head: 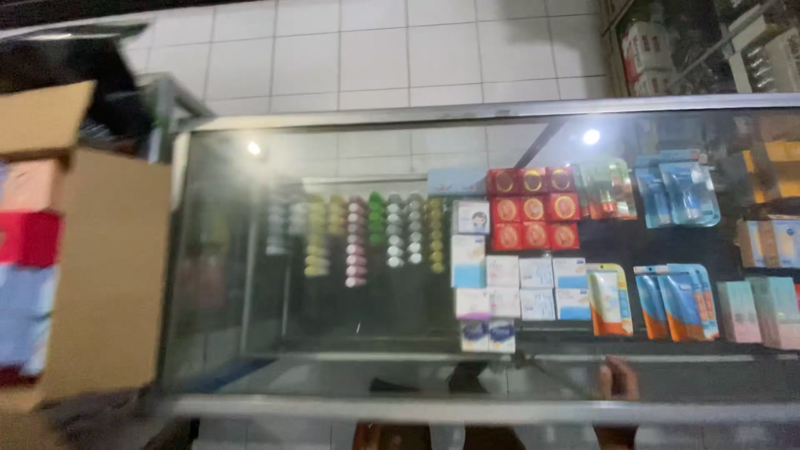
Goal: The person repeatedly takes small, light-blue boxes from a cardboard carton and places them onto a glass display counter. The person arranges the boxes in neat rows alongside other products, including bottles and red packages.
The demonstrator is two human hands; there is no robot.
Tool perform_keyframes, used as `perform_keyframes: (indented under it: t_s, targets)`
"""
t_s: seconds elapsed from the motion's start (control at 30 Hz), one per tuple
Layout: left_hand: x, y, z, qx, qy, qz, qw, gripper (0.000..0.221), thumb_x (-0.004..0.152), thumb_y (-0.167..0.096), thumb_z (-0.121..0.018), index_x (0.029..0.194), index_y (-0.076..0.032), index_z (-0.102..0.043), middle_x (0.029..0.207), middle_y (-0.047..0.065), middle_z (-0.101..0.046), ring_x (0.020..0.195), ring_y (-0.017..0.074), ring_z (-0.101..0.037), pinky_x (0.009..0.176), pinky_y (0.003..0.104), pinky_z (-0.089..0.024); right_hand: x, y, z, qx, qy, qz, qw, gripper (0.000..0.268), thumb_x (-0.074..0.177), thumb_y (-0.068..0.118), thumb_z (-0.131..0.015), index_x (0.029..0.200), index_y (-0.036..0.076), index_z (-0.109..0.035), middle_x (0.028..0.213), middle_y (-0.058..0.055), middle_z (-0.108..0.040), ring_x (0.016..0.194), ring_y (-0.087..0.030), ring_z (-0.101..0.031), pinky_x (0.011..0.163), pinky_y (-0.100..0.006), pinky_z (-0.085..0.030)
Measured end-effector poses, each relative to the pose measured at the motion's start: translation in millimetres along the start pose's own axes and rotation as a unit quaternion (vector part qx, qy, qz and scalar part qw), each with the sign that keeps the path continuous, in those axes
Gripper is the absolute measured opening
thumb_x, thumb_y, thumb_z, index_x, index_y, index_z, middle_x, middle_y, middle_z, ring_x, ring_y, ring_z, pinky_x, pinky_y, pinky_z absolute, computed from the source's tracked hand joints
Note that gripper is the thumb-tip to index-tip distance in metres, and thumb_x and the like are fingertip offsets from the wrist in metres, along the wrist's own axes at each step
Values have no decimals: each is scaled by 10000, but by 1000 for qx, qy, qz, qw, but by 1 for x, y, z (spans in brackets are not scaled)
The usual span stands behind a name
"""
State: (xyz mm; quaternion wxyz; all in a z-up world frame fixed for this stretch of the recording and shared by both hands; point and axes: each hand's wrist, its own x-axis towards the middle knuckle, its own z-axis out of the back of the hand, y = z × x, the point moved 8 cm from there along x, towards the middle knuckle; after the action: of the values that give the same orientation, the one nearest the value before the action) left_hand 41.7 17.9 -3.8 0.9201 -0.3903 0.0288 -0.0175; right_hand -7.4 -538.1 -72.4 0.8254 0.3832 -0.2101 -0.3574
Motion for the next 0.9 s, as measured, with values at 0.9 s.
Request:
perform_keyframes:
  t_s: [0.9]
  targets:
    - [81, 5, 505, -233, -162, -245, 927, 530, 1046, -499, -504, 1085, -38, -763, 1002, 153, -784, 924, 335, -755, 824, 462, -568, -306, 783, -224, 152, 395, 475, 771, 456, 894, 116, -762, 1334, 92, -647, 1156, -115, -656, 1086, -322, -632, 944, -446, -490]
